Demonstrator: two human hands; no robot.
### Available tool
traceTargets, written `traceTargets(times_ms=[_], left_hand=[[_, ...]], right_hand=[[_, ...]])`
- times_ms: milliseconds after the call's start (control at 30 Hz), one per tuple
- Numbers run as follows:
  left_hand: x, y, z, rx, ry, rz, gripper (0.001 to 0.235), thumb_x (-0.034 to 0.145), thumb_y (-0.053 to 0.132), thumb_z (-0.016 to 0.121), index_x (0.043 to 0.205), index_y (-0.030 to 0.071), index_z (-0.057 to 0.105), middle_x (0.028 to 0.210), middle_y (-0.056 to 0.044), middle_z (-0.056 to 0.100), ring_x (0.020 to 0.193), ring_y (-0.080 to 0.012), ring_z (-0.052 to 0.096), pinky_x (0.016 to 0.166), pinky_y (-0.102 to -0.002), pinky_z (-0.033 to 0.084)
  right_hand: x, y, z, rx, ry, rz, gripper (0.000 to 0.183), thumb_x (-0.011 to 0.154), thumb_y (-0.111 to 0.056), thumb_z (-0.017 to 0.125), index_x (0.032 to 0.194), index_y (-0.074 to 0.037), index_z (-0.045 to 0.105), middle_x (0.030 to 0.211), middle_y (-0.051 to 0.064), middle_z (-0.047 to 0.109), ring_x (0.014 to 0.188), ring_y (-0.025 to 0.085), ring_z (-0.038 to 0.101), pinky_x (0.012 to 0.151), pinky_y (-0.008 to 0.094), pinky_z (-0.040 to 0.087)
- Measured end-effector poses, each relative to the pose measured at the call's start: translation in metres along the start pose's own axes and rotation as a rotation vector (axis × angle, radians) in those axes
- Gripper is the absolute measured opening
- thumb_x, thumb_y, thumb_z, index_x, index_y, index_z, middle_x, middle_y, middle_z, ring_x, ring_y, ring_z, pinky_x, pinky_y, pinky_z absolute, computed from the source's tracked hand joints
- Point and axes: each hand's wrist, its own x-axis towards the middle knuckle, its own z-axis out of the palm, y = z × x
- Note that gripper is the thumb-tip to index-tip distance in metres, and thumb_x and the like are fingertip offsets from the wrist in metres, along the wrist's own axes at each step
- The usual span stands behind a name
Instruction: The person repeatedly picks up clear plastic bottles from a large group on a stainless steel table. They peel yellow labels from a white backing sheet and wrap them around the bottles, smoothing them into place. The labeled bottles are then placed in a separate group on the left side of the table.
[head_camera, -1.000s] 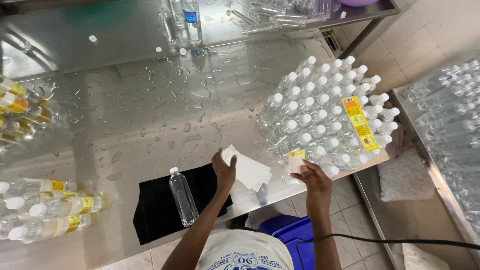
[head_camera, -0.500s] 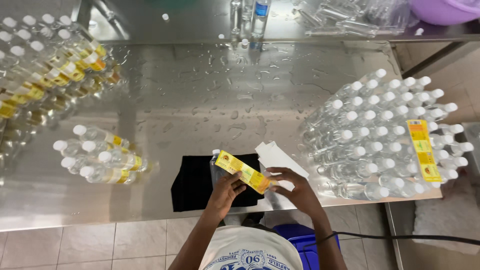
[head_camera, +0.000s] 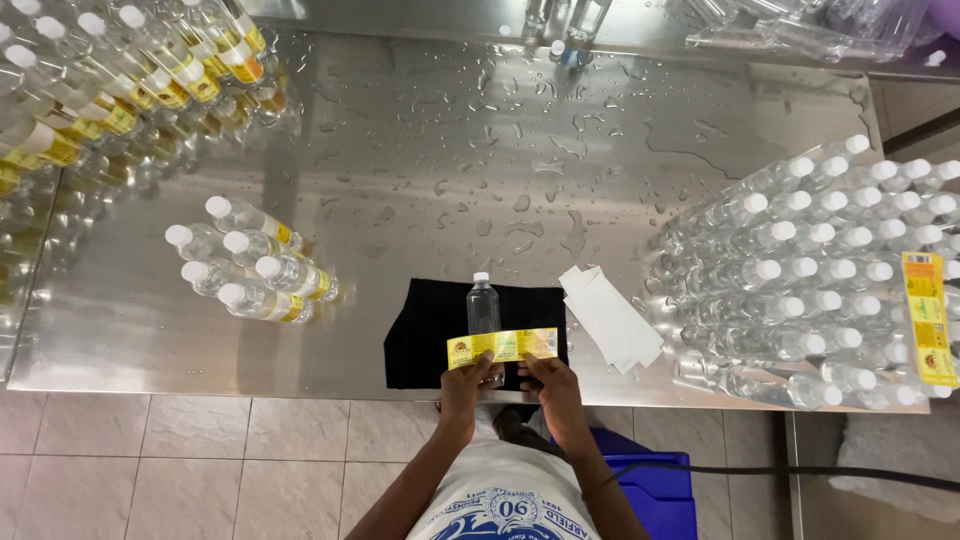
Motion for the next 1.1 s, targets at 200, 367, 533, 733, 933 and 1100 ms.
traceTargets(times_ms=[200,367,533,733,933,1100], left_hand=[[0.017,-0.013,-0.026,0.119,0.146,0.023,0.035,0.093,0.025,0.089,0.110,-0.005,0.081,0.101,-0.014,0.081,0.091,-0.0201,0.076,0.079,-0.035,0.064],[0.027,-0.025,-0.040,0.244,0.169,0.069,0.038,0.096,0.034,0.092,0.104,-0.001,0.079,0.093,-0.016,0.081,0.085,-0.0208,0.075,0.075,-0.044,0.056],[0.049,-0.050,-0.051,0.185,0.179,0.085,0.069,0.093,0.028,0.096,0.146,0.000,0.062,0.110,-0.018,0.080,0.096,-0.0230,0.076,0.087,-0.040,0.064],[0.055,-0.064,-0.056,0.170,0.160,0.176,0.072,0.096,0.021,0.093,0.152,0.001,0.053,0.113,-0.017,0.071,0.098,-0.0210,0.070,0.089,-0.040,0.065],[0.034,-0.042,-0.045,0.211,0.197,0.139,0.055,0.094,0.025,0.095,0.133,-0.001,0.067,0.100,-0.012,0.073,0.094,-0.0188,0.071,0.086,-0.042,0.056],[0.034,-0.042,-0.046,0.187,0.208,0.159,0.052,0.092,0.023,0.096,0.129,-0.001,0.069,0.098,-0.013,0.075,0.092,-0.0189,0.072,0.088,-0.041,0.057]], right_hand=[[0.011,0.021,0.019,-0.011,0.139,-0.090,0.032,0.095,-0.025,0.089,0.099,0.005,0.078,0.095,0.019,0.078,0.083,0.023,0.071,0.075,0.035,0.053],[-0.003,0.015,0.033,-0.149,0.207,-0.056,0.040,0.095,-0.034,0.093,0.099,0.004,0.080,0.091,0.016,0.078,0.078,0.019,0.069,0.072,0.033,0.044],[0.012,0.036,0.028,-0.129,0.219,-0.046,0.043,0.095,-0.035,0.094,0.101,0.005,0.080,0.089,0.016,0.075,0.082,0.019,0.070,0.078,0.033,0.046],[0.010,0.036,0.030,-0.096,0.231,-0.045,0.041,0.094,-0.032,0.094,0.100,0.006,0.081,0.084,0.015,0.075,0.080,0.016,0.071,0.078,0.030,0.047],[0.015,0.046,0.025,-0.064,0.226,-0.027,0.041,0.095,-0.029,0.094,0.104,0.008,0.080,0.088,0.018,0.077,0.084,0.019,0.075,0.082,0.031,0.054],[0.022,0.051,0.023,-0.056,0.222,-0.018,0.041,0.095,-0.028,0.094,0.104,0.009,0.079,0.089,0.018,0.078,0.085,0.020,0.076,0.082,0.031,0.056]])
